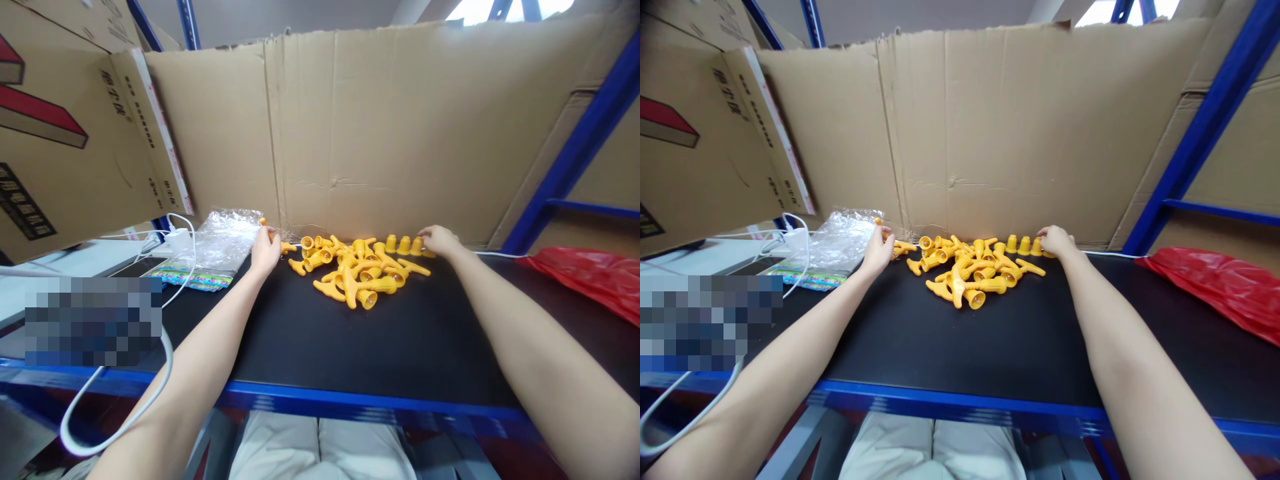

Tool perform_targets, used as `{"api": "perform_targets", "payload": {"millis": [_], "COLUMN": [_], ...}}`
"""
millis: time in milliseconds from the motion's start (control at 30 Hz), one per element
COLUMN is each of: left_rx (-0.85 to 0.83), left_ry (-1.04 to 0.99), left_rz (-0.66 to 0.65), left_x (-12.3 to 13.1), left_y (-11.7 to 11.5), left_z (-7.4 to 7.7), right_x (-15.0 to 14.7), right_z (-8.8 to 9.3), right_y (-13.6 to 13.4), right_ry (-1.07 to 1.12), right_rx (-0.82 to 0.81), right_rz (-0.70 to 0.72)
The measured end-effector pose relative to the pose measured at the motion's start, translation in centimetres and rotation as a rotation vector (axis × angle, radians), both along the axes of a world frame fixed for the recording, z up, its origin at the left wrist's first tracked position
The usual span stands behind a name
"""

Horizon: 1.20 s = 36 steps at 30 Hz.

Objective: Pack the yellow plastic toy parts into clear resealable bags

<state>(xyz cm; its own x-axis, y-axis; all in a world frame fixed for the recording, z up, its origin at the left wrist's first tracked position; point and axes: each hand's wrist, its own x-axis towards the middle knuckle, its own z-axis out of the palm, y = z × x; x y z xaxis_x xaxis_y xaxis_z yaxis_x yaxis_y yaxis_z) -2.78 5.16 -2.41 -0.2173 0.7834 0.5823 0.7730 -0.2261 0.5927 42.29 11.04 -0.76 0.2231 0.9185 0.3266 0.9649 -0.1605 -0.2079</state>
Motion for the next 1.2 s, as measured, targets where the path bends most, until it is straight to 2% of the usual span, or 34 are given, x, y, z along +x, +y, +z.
{"api": "perform_targets", "payload": {"millis": [133,233,333,533,667,767,933,1067,1200], "left_rx": [-0.002,-0.057,-0.1,-0.175,-0.27,-0.304,-0.36,-0.391,-0.313], "left_ry": [0.115,0.247,0.361,0.518,0.587,0.6,0.563,0.569,0.578], "left_rz": [0.022,0.018,0.026,0.075,0.094,0.097,0.052,0.008,0.035], "left_x": [0.0,0.4,0.4,-0.3,-0.4,-0.4,-0.5,-0.6,-0.7], "left_y": [-0.5,-1.1,-1.1,-0.2,-0.2,-0.2,0.2,0.5,0.2], "left_z": [-0.2,-0.2,-0.3,-1.2,-1.8,-2.1,-2.5,-2.7,-2.3], "right_x": [0.6,1.3,1.5,-0.1,-2.7,-5.0,-8.4,-10.0,-10.7], "right_z": [-0.3,-1.0,-1.3,0.8,2.3,2.5,0.9,-0.5,-1.0], "right_y": [0.1,0.5,0.4,-1.3,-2.8,-4.0,-6.3,-8.0,-9.0], "right_ry": [0.018,0.011,-0.01,-0.006,-0.02,-0.046,0.0,-0.058,-0.156], "right_rx": [-0.01,-0.073,-0.062,-0.013,0.055,0.111,0.168,0.168,0.146], "right_rz": [-0.111,-0.087,-0.072,-0.047,0.049,0.159,0.327,0.458,0.585]}}
